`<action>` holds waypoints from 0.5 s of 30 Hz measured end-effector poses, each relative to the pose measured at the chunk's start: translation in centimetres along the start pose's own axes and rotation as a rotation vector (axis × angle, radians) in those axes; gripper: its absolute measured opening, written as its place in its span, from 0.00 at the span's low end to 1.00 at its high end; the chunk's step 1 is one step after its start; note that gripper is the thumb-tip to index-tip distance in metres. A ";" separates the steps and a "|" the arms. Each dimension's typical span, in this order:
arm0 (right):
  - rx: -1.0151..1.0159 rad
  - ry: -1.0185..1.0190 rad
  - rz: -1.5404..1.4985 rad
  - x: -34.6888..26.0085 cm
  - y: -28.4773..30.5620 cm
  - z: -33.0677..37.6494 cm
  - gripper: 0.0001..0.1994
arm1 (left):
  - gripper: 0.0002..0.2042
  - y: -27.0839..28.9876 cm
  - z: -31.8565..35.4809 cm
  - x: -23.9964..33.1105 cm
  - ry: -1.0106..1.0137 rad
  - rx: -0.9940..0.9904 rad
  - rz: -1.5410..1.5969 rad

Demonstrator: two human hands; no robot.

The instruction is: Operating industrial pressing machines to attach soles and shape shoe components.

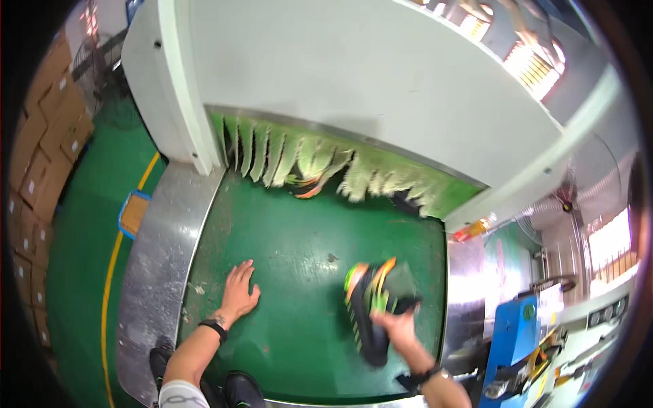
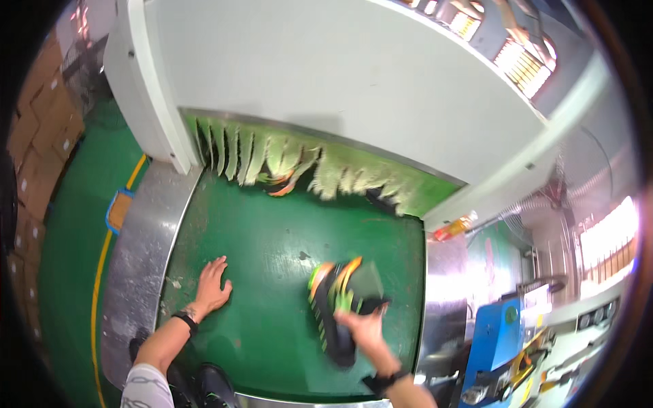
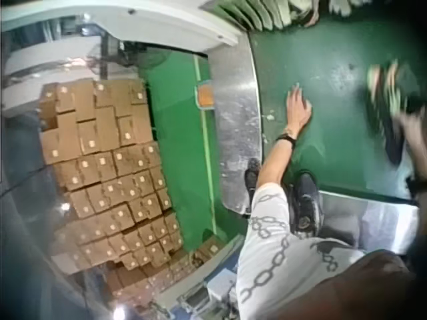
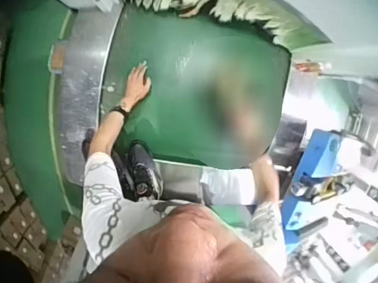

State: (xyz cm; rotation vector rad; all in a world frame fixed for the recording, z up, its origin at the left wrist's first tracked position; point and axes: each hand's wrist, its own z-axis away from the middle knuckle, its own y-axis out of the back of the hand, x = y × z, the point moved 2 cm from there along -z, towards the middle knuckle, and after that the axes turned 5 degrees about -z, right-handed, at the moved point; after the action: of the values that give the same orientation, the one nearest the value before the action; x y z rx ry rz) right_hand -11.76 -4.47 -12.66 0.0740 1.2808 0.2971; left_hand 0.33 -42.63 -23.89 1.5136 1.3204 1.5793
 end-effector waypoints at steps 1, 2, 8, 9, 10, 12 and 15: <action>-0.055 -0.069 -0.182 -2.2 0.0 5.6 0.41 | 0.30 0.7 -0.8 2.3 0.163 -0.061 0.204; -0.094 -0.173 -0.357 -3.5 1.4 11.6 0.40 | 0.33 2.3 -0.2 6.7 0.338 -0.176 0.411; -0.783 0.386 0.084 -17.8 10.9 21.9 0.36 | 0.40 17.7 5.5 30.1 0.331 -1.657 1.368; -0.721 0.731 0.335 -20.2 11.9 22.5 0.38 | 0.36 19.3 6.7 32.0 0.486 -1.534 1.481; -0.489 0.888 0.589 -19.4 13.0 23.9 0.40 | 0.32 20.6 8.3 33.6 0.639 -1.398 1.589; -0.124 0.668 0.114 -17.3 15.6 28.2 0.41 | 0.29 20.6 10.6 33.7 0.560 -1.267 1.681; -0.144 0.245 -0.586 -8.3 16.4 36.2 0.50 | 0.37 21.8 14.6 38.4 0.259 -0.839 1.708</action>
State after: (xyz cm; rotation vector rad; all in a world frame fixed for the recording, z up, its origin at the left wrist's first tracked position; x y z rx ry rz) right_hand 17.60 13.12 9.16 -0.4667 1.4566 -0.1115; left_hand 11.80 -11.68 8.89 1.7568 -1.0520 2.6841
